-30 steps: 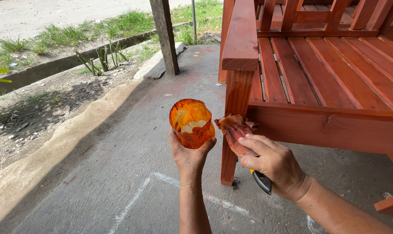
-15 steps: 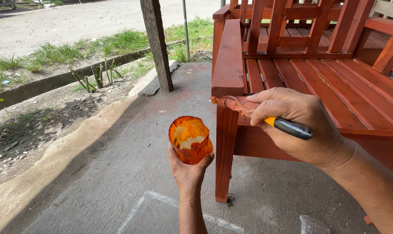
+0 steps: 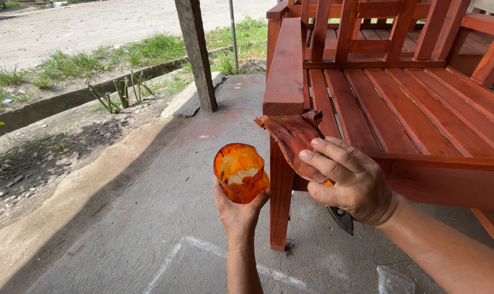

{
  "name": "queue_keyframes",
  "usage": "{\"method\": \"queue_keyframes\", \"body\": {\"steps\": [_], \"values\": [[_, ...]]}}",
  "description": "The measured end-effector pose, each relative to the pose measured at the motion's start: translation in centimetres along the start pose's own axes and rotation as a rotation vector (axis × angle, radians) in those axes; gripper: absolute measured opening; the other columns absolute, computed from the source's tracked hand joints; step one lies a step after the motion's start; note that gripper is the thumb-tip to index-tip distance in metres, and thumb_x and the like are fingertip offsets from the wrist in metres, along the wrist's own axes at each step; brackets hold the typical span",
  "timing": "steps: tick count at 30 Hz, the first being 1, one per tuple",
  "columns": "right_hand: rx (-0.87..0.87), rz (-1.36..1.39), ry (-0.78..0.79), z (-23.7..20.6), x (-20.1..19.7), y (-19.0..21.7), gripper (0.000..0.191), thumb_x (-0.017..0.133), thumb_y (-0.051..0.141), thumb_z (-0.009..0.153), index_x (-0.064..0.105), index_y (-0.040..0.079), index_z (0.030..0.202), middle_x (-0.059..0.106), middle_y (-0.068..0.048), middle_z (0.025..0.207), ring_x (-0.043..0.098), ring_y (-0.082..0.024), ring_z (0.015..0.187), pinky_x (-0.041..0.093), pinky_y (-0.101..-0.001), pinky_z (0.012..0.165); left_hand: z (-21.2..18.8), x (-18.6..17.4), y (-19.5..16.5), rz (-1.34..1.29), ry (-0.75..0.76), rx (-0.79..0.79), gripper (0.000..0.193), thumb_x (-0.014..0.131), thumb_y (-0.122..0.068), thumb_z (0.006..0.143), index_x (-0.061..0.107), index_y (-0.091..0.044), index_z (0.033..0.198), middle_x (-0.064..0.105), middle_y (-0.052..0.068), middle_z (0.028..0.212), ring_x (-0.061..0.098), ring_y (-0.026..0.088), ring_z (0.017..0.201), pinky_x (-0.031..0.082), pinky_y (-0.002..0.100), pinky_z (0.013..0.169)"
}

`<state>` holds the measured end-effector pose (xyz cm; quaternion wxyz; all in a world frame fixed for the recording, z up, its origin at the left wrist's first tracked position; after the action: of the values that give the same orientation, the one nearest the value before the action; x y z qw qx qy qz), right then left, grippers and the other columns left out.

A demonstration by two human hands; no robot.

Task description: The person applies a reddish-orange wood stain to a slatted wooden chair, holding a container of stain in one hand and wiping the stain onto the seat rails, legs, and frame with a cloth in the other hand. They reload the cloth from the container and work around the chair, coating different surfaces.

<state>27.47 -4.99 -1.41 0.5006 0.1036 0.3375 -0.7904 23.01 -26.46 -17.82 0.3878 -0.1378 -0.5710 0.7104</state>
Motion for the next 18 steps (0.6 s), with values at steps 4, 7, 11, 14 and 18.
{"method": "queue_keyframes", "body": {"steps": [4,7,11,14,18], "values": [[0.072,-0.051,-0.066,-0.8,-0.7,0.9,0.011,0.075,0.018,0.084,0.067,0.019,0.077,0.068,-0.007,0.127,0.058,-0.030,0.127,0.052,-0.0450,0.113,0.2,-0.8,-0.1,0.051,-0.022,0.018,0.107,0.094,-0.012,0.056,0.034,-0.010,0.144,0.061,0.013,0.133,0.066,0.027,0.122,0.059,0.042,0.103],[0.077,-0.088,-0.082,-0.6,-0.6,1.7,0.011,0.076,0.019,0.084,0.067,0.020,0.078,0.069,-0.006,0.125,0.059,-0.030,0.125,0.052,-0.0462,0.112,0.5,-1.2,-0.3,-0.013,-0.005,0.036,0.103,0.094,-0.011,0.056,0.037,-0.008,0.142,0.062,0.013,0.133,0.067,0.028,0.123,0.060,0.042,0.104],[0.050,-0.118,-0.071,-0.2,-0.2,1.9,0.011,0.076,0.020,0.084,0.068,0.019,0.077,0.070,-0.006,0.125,0.059,-0.031,0.124,0.052,-0.0459,0.110,0.5,-1.5,0.0,-0.041,-0.018,0.040,0.105,0.092,-0.011,0.055,0.036,-0.008,0.143,0.062,0.013,0.133,0.068,0.027,0.122,0.061,0.041,0.103],[0.110,-0.141,-0.026,-0.8,1.2,1.9,0.009,0.075,0.022,0.082,0.070,0.019,0.076,0.071,-0.007,0.125,0.060,-0.031,0.124,0.050,-0.0456,0.110,0.3,-1.5,-0.1,0.031,-0.022,0.081,0.107,0.095,-0.011,0.055,0.035,-0.008,0.144,0.059,0.012,0.135,0.065,0.027,0.125,0.058,0.041,0.105],[0.160,-0.167,0.023,-3.1,4.3,2.2,0.008,0.073,0.023,0.084,0.073,0.020,0.077,0.072,-0.005,0.128,0.059,-0.029,0.126,0.046,-0.0439,0.112,0.6,-1.4,0.2,-0.040,-0.005,0.107,0.106,0.094,-0.012,0.056,0.035,-0.007,0.144,0.060,0.013,0.135,0.066,0.027,0.124,0.059,0.041,0.105]]}}
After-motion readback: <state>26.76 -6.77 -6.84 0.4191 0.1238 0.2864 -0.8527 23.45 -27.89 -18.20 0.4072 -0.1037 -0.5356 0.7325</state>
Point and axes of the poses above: each hand's wrist, its own z-axis towards the middle knuckle, its own x-axis out of the palm, y = z × x, the point moved 10 cm from there along z, towards the middle knuckle
